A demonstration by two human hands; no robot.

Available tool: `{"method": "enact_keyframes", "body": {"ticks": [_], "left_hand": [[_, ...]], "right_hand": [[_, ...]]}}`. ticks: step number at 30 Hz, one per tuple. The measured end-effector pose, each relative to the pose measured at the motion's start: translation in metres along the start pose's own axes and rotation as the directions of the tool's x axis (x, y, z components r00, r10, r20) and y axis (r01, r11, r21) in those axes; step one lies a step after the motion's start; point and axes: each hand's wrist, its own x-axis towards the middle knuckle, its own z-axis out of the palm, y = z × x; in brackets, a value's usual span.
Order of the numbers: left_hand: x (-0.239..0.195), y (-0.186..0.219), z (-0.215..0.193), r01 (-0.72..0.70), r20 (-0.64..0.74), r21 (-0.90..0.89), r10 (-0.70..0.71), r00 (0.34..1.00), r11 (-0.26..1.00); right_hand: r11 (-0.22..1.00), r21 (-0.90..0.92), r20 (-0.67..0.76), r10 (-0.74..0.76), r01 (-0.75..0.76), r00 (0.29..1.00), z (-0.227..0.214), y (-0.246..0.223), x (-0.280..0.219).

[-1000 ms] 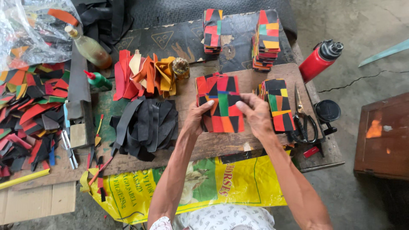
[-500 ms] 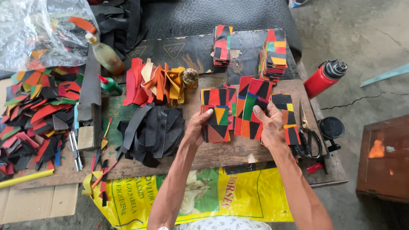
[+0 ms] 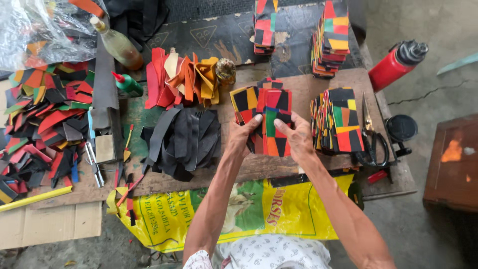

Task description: The person sorts small, colorful, patterned rectangular craft pieces on a wooden workbench. They pick up stacks, separate individual pieces, and place them into new piles. The person handles the pieces by hand, organizing them into neat stacks.

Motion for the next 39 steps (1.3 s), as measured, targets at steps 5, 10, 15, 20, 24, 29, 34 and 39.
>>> {"method": "enact_keyframes", "body": {"ticks": [5,10,15,20,24,29,34,39], "left_hand": [[-0.007,0.036,0.007,0.255,0.15,-0.274,-0.221,0.964,0.927],[-0.011,0.06,0.001,0.203,0.158,-0.249,-0.167,0.973,0.947],[-0.006,0.057,-0.037,0.124,0.069,-0.055,-0.12,0.99,0.991],[0.005,0.033,-0.056,0.052,-0.071,0.02,-0.051,0.996,0.998],[0.004,0.011,-0.032,0.052,-0.036,0.206,-0.045,0.998,0.977],[-0.003,0.021,0.013,0.126,0.079,0.11,-0.135,0.988,0.986],[-0.011,0.042,0.032,0.393,0.294,-0.244,-0.319,0.901,0.886],[-0.009,0.033,0.032,0.337,0.318,-0.15,-0.278,0.906,0.929]], "right_hand": [[0.998,-0.013,-0.085,-0.068,0.068,0.994,-0.018,-0.018,0.009],[0.994,0.011,-0.035,-0.11,0.111,0.993,-0.03,-0.045,0.021],[0.91,-0.405,0.019,-0.095,0.094,0.995,-0.008,-0.051,0.032],[0.47,-0.793,0.196,-0.406,0.388,0.893,0.009,-0.039,0.02],[0.846,-0.497,0.158,-0.133,0.195,0.978,0.016,-0.022,0.004],[0.881,-0.473,-0.082,-0.08,0.032,0.993,-0.009,-0.043,0.006],[0.917,-0.352,-0.169,-0.259,0.187,0.951,-0.093,-0.097,-0.005],[0.659,-0.745,-0.14,-0.299,0.098,0.944,-0.116,-0.107,-0.015]]}}
